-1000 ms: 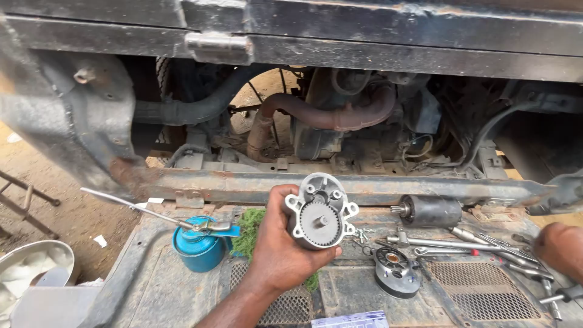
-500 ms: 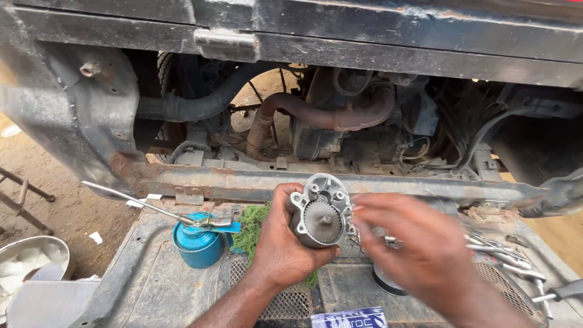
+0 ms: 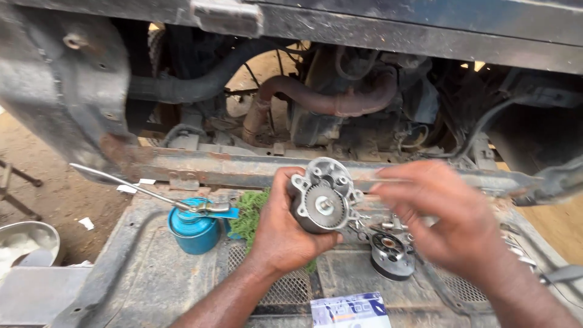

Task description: Cleaning, lubricating, and reassembling a starter motor.

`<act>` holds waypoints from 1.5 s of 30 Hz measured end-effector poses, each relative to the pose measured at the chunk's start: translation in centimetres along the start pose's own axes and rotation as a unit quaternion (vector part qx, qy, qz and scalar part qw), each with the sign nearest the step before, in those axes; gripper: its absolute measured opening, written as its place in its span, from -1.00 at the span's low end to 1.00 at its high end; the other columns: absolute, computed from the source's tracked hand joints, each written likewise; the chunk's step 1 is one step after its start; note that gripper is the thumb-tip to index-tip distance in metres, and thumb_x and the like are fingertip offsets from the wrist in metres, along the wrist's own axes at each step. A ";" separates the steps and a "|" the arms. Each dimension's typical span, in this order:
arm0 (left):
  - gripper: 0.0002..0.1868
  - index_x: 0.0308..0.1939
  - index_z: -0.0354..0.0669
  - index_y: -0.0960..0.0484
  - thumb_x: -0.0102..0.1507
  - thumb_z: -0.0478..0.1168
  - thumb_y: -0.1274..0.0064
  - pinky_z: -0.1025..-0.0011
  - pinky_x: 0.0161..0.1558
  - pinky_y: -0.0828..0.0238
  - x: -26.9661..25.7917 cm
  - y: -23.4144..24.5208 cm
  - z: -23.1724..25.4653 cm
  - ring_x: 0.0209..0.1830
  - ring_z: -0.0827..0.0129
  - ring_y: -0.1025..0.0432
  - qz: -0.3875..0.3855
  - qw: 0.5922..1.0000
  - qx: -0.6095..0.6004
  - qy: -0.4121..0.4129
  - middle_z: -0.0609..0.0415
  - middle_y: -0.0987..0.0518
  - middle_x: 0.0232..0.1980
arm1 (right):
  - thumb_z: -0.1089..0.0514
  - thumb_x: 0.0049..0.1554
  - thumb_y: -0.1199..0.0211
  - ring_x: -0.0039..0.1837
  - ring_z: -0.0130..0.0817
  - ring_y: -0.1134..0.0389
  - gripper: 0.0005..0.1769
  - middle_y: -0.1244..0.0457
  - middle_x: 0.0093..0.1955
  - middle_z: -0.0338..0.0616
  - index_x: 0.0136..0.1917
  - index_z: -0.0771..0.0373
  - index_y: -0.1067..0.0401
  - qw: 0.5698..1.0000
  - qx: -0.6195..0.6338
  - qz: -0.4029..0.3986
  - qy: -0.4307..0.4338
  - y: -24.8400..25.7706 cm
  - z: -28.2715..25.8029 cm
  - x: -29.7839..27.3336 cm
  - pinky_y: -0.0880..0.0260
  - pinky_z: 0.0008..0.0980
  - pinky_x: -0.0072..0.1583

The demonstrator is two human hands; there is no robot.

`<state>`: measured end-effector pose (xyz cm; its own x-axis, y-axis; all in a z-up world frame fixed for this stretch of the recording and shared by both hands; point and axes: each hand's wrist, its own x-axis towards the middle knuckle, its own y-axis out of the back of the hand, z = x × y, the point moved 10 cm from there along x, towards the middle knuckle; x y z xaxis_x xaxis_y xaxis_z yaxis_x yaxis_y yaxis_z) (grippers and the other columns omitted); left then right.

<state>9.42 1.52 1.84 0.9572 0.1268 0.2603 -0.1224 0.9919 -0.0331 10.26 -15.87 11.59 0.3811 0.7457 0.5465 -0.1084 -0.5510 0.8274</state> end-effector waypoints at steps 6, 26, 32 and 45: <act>-0.03 0.24 -0.02 -0.16 -0.13 -0.35 -0.44 0.29 0.19 -0.60 0.4 1.1 -1.0 0.16 0.27 -0.55 0.017 0.997 0.061 0.037 -0.05 -0.53 0.11 | -0.19 0.01 -0.44 0.51 -0.19 -0.19 -0.27 -0.17 0.48 -0.12 0.40 -0.14 -0.31 0.892 0.001 -0.273 -0.360 -6.2 8.4 -6.7 -0.31 0.02 0.44; -0.04 0.22 0.00 -0.16 -0.14 -0.36 -0.43 0.34 0.09 -0.65 1.2 1.1 -3.4 0.11 0.30 -0.59 -0.001 0.991 0.081 0.105 -0.02 -0.58 0.09 | -0.42 -0.26 -0.60 0.61 -0.10 -0.10 0.47 -0.21 0.50 -0.11 0.67 -0.43 0.28 0.787 0.126 -0.384 -0.465 -10.3 9.7 -12.9 -0.14 0.09 0.58; -0.05 0.22 0.01 -0.21 -0.16 -0.31 -0.45 0.29 0.16 -0.57 1.5 1.0 -4.3 0.14 0.30 -0.55 -0.012 0.981 0.154 0.121 0.03 -0.58 0.09 | -0.28 -0.26 -0.65 0.61 -0.03 -0.06 0.46 -0.08 0.56 -0.05 0.68 -0.31 0.21 0.829 0.085 -0.347 -0.431 -9.7 9.2 -12.1 -0.08 0.15 0.56; 0.04 0.23 -0.13 -0.28 -0.25 -0.20 -0.56 0.32 0.13 -0.53 1.2 2.9 -3.7 0.06 0.27 -0.58 0.048 0.963 0.227 0.141 -0.01 -0.65 0.03 | -0.04 -0.25 -0.74 0.59 -0.05 -0.05 0.28 -0.08 0.54 -0.08 0.58 -0.07 -0.05 0.903 0.181 -0.229 -0.314 -8.3 4.5 -9.1 -0.04 0.12 0.53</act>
<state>11.20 4.53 -1.53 0.9612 0.2758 0.0019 -0.2539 0.8820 0.3970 11.86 -19.78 -0.79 0.7676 0.6300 -0.1175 0.4572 -0.4098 0.7893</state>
